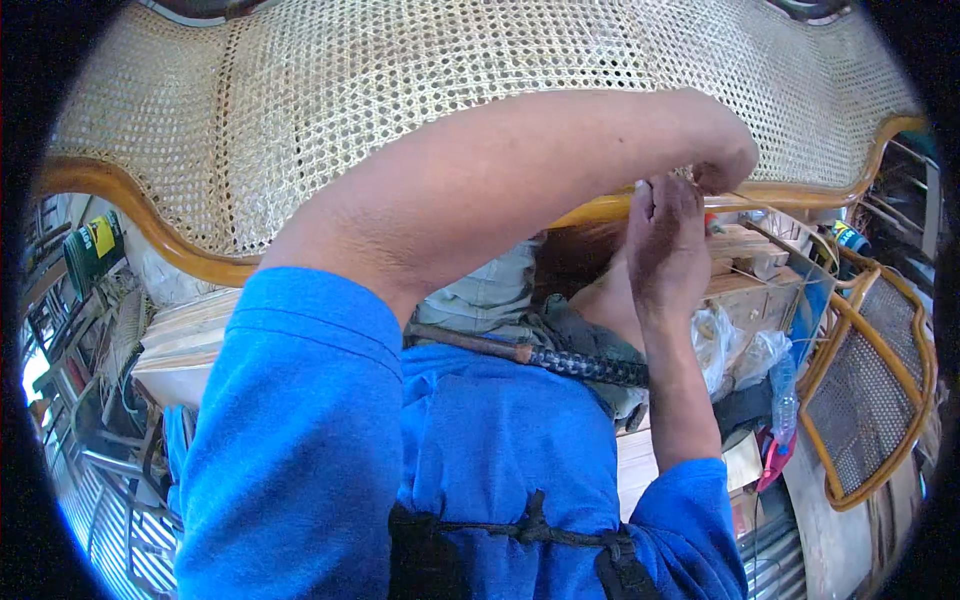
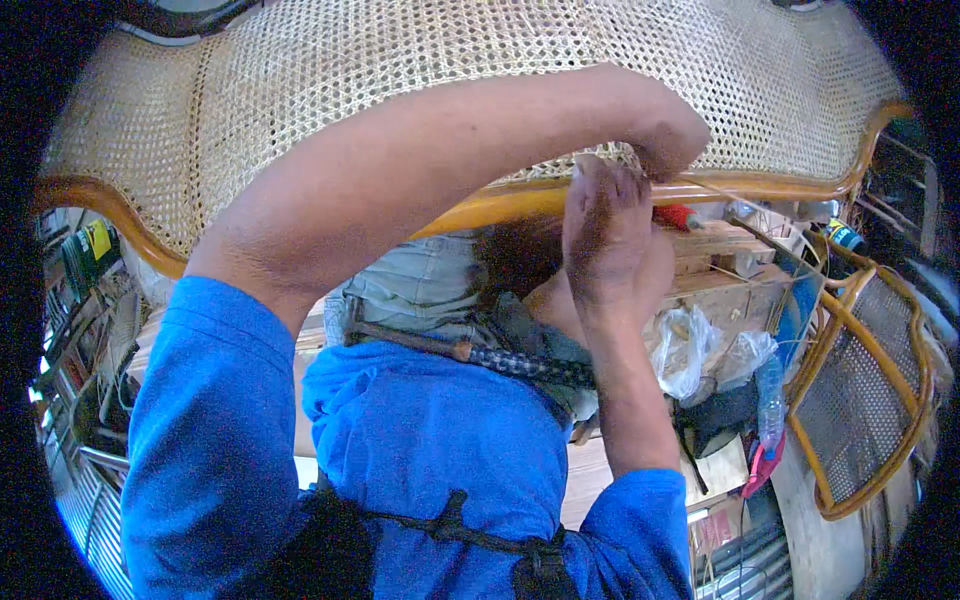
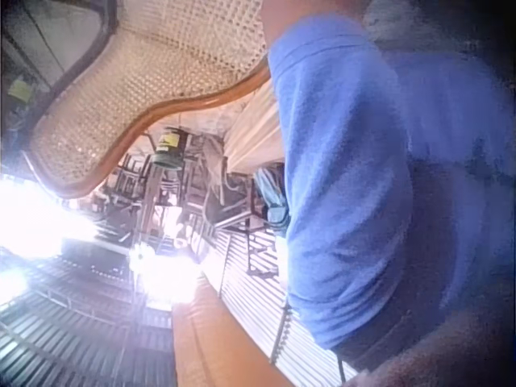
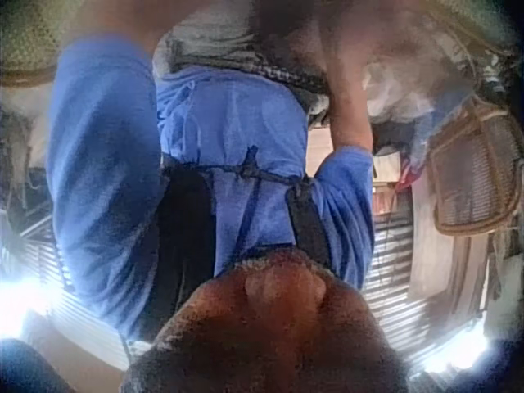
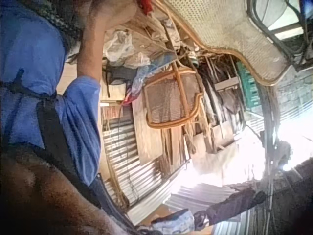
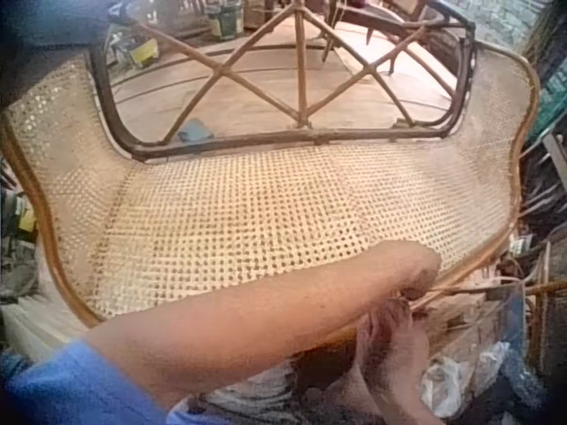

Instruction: The person is repairing a rattan chair seat by weaving a thin cane strip into the existing mesh. They use a hammer to tap the strip into place and a pair of pliers to pull the strip through the weave. The person works on the edge of the seat, securing the strip along the wooden frame.

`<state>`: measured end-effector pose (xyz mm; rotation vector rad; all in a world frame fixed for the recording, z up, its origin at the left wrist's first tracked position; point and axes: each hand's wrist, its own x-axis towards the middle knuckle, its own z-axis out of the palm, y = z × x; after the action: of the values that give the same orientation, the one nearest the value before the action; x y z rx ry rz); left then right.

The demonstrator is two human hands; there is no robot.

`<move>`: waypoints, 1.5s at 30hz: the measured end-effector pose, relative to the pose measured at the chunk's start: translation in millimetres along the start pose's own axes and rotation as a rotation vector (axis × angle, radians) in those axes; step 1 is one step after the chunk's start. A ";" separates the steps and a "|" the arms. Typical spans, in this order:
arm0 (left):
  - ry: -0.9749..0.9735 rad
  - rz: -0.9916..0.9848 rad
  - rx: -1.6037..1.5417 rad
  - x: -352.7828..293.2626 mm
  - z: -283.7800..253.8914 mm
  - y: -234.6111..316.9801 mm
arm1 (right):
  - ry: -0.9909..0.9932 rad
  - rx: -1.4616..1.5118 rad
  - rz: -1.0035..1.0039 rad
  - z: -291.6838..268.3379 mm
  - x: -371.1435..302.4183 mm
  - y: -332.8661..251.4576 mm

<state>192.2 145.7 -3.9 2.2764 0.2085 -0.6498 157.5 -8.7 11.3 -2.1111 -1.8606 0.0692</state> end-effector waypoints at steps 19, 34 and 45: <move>0.009 0.004 -0.036 -18.6 -10.0 11.2 | -0.129 0.300 -0.060 12.9 -9.6 48.4; 0.002 0.003 -0.137 9.5 -0.4 -8.7 | -0.269 0.150 -0.185 -5.2 26.9 44.2; 0.011 -0.016 -0.165 -25.7 -9.3 1.4 | -0.343 0.140 -0.239 -2.9 22.4 55.8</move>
<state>174.3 152.4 15.6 2.1220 0.2757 -0.6058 214.9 7.1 2.7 -1.8585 -2.2149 0.5181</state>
